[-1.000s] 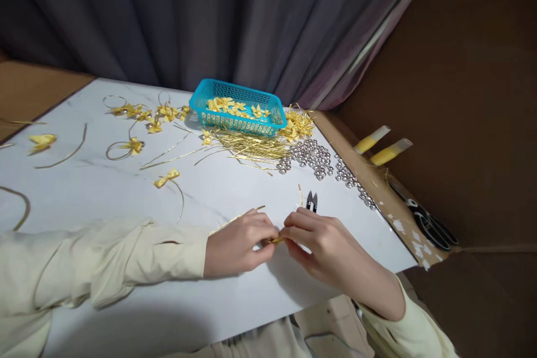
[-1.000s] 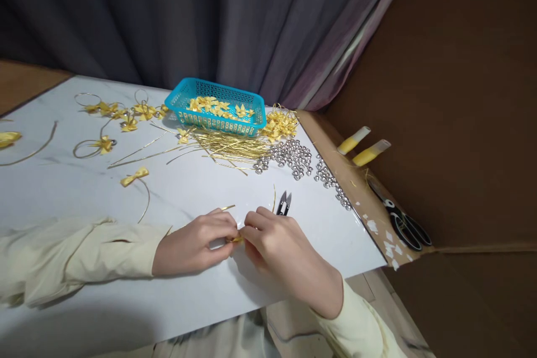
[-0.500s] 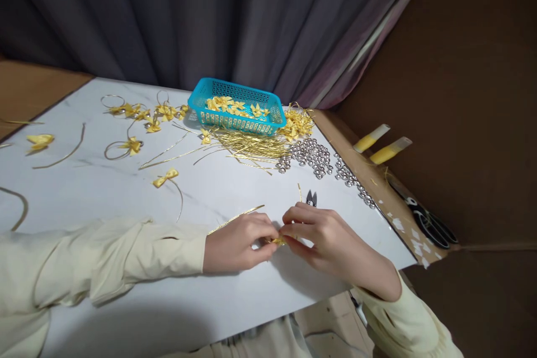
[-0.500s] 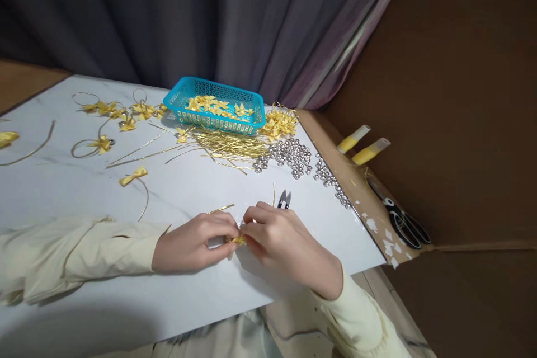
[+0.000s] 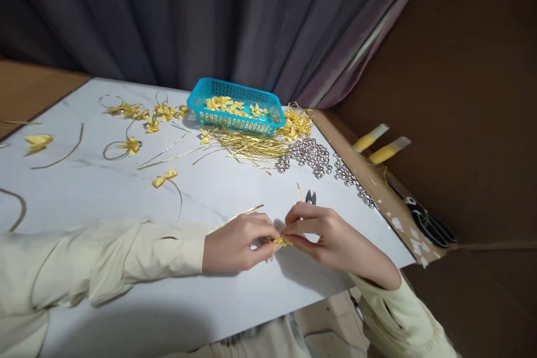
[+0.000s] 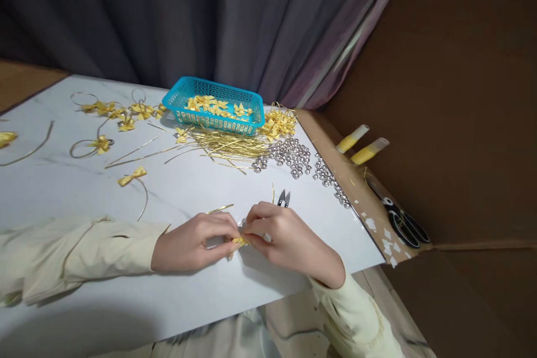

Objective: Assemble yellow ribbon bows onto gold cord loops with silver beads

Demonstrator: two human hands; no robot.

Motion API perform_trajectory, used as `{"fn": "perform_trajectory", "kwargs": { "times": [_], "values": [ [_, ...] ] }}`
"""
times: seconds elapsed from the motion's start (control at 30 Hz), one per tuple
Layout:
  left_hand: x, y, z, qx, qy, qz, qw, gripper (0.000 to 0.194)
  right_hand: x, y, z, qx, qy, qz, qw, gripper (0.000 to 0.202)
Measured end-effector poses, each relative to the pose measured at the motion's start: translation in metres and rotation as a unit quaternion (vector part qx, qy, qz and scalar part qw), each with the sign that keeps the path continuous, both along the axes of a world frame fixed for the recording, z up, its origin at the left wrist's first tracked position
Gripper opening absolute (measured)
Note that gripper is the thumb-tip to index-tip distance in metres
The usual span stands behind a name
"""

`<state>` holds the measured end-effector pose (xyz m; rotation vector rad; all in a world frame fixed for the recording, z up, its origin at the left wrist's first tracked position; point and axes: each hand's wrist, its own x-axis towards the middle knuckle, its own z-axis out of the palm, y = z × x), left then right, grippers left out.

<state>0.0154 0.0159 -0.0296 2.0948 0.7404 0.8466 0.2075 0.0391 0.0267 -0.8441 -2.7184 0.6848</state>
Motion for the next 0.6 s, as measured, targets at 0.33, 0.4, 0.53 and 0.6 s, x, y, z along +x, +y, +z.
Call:
{"fn": "perform_trajectory", "kwargs": {
  "times": [0.33, 0.4, 0.53, 0.6],
  "values": [
    [0.001, 0.000, 0.002, -0.024, -0.005, 0.025, 0.999, 0.018, -0.002, -0.008, 0.002, 0.060, 0.014, -0.026, 0.998, 0.018],
    [0.001, 0.000, 0.004, -0.035, 0.002, 0.040, 0.999, 0.017, -0.004, -0.014, 0.001, 0.095, 0.027, -0.043, 0.994, 0.019],
    [0.000, 0.000, 0.006, -0.067, 0.011, 0.070, 0.995, 0.016, -0.007, -0.026, -0.003, 0.113, 0.058, -0.064, 0.990, 0.019],
    [0.000, 0.000, 0.007, -0.074, 0.010, 0.075, 0.994, 0.016, -0.007, -0.031, -0.006, 0.097, 0.073, -0.080, 0.989, 0.019]
  ]
}}
